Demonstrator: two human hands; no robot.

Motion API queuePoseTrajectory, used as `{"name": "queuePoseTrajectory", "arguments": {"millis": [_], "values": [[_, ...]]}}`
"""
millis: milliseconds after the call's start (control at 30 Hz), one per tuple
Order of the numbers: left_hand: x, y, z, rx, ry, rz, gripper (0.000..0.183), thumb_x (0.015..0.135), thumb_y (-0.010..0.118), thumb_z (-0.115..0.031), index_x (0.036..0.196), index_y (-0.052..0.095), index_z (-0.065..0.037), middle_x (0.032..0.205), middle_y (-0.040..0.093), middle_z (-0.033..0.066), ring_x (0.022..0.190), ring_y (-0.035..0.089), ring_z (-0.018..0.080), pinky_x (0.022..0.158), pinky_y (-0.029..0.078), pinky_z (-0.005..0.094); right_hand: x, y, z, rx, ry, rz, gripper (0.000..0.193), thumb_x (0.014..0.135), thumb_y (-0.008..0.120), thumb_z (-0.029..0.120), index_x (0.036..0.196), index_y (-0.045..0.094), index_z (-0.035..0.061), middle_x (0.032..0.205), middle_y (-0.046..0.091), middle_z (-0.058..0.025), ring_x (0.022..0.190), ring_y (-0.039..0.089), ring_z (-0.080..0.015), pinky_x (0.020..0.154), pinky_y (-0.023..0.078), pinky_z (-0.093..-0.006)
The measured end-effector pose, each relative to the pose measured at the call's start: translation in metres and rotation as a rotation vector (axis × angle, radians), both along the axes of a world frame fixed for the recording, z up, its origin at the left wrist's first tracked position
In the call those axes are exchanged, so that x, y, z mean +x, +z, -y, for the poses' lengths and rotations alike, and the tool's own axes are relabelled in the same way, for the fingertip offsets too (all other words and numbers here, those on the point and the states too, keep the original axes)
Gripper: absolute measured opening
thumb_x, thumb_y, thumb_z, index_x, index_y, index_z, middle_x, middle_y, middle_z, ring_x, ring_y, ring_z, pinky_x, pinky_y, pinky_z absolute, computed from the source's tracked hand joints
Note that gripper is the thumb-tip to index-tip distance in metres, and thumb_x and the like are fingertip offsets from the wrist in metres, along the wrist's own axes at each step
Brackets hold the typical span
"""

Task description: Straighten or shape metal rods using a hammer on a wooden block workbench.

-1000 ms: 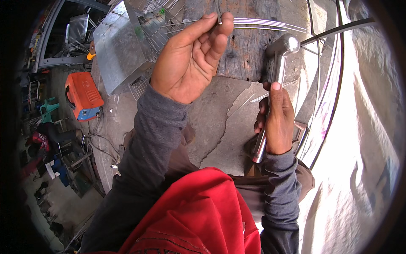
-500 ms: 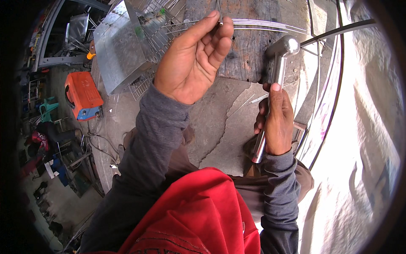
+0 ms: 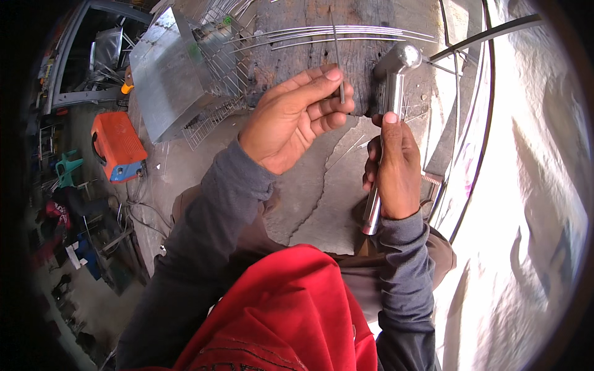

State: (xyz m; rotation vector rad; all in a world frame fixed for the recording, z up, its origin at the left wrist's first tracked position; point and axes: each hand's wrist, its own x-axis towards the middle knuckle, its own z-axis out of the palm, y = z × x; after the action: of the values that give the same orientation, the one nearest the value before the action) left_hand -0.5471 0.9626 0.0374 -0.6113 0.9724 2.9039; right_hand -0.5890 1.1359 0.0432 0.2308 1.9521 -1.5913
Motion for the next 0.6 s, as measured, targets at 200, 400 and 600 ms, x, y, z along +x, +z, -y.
{"name": "queuePoseTrajectory", "arguments": {"millis": [200,400,600], "values": [[0.015,-0.020,-0.019,-0.425,-0.309,0.089,0.033,0.102,0.062,-0.026,0.123,0.061,-0.001,0.100,0.069,0.0068,0.089,0.069,0.0140,0.075,0.056,0.0266,0.002,0.005,0.000,0.013,-0.023,-0.063,0.058,0.104,0.046,0.057,0.111,0.060,0.0013,0.067,0.048,-0.0001,0.044,0.046,-0.0071,0.037,0.037,-0.0232],[0.015,-0.026,-0.019,-0.841,-0.408,0.244,0.035,0.100,0.064,-0.026,0.121,0.063,0.002,0.096,0.069,0.0071,0.081,0.071,0.0155,0.069,0.056,0.0274,0.008,0.009,-0.008,-0.008,-0.142,-0.243,0.057,0.106,0.042,0.055,0.111,0.057,0.0001,0.066,0.047,-0.0014,0.041,0.044,-0.0075,0.036,0.034,-0.0231],[0.015,-0.053,-0.018,-0.848,-0.283,0.281,0.032,0.098,0.067,-0.025,0.110,0.068,0.005,0.089,0.070,0.0066,0.078,0.072,0.0157,0.067,0.056,0.0280,0.013,0.016,-0.010,-0.051,-0.055,-0.236,0.051,0.108,0.042,0.050,0.105,0.057,0.0015,0.060,0.045,0.0003,0.041,0.040,-0.0062,0.036,0.032,-0.0230]]}}
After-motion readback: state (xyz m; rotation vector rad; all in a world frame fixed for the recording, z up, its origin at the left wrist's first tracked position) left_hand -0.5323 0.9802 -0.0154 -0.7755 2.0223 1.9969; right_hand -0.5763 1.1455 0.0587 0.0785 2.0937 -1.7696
